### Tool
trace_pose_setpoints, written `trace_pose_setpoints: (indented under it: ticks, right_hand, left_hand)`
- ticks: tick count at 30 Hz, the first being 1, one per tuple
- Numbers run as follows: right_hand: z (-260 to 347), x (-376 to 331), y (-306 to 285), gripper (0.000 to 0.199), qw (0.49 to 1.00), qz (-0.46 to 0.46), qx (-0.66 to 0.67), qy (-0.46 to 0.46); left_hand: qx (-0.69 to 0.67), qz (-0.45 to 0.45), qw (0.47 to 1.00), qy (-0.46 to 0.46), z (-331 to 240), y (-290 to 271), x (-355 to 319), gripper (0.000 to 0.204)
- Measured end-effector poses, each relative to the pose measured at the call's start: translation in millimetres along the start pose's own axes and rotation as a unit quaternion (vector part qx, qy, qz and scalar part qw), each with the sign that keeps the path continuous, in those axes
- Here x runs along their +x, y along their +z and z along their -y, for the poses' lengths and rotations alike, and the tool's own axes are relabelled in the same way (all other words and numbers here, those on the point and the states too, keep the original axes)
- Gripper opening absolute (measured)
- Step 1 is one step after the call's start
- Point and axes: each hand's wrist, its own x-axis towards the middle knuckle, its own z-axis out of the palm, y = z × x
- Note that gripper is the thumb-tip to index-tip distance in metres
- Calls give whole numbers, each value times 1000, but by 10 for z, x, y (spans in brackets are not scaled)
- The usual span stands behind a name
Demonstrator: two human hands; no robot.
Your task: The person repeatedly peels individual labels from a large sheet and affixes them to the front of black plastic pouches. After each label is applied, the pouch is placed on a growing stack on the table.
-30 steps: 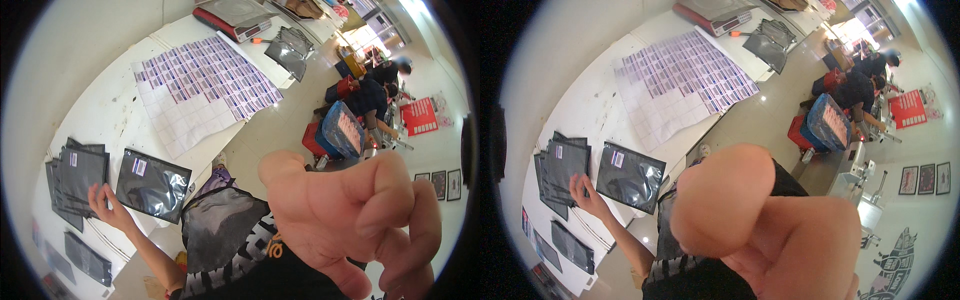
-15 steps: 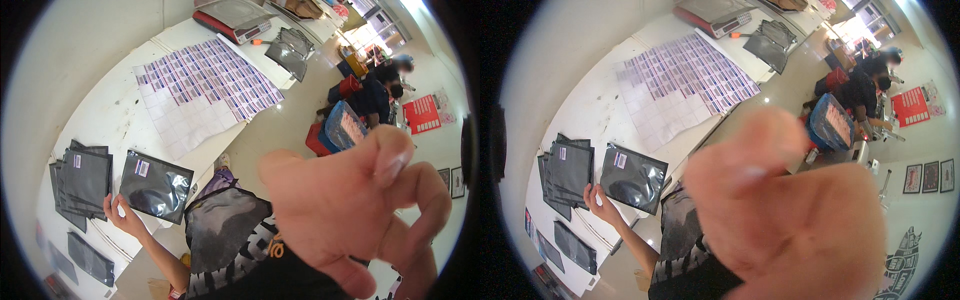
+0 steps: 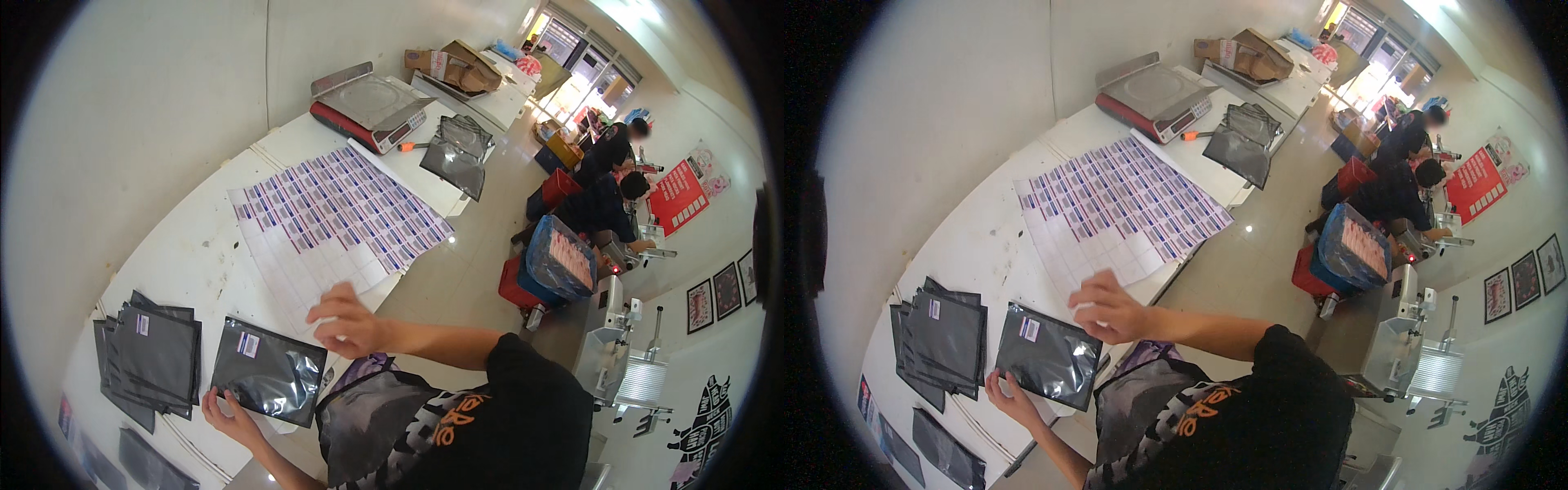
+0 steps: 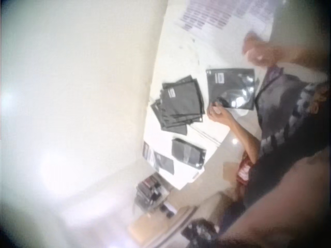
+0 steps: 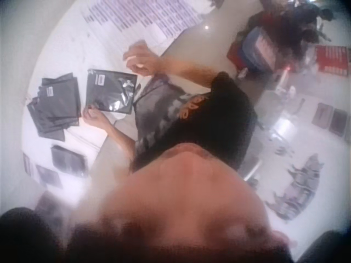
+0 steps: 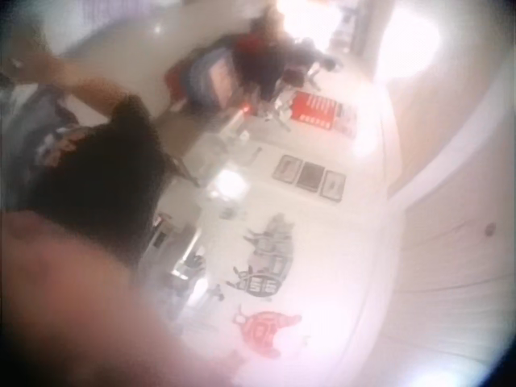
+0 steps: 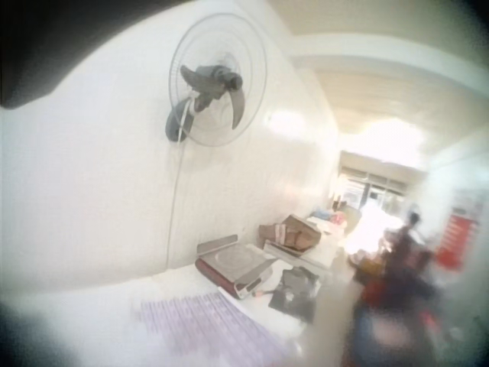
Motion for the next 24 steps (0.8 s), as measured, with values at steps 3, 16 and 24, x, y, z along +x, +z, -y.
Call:
trace_pose_setpoints:
  ticks: [3, 16, 24]
  right_hand:
    - [-147, -719, 347, 30, 993, 113, -4, 43]
    - [-371, -1545, 673, 29, 983, 175, 18, 48]
    - [-391, -1554, 648, 20, 977, 207, 3, 54]
  left_hand:
    - [34, -17, 999, 4, 51, 46, -2, 44]
    - [122, 41, 991, 49, 449, 110, -20, 44]
    - [85, 20, 995, 41, 159, 263, -21, 42]
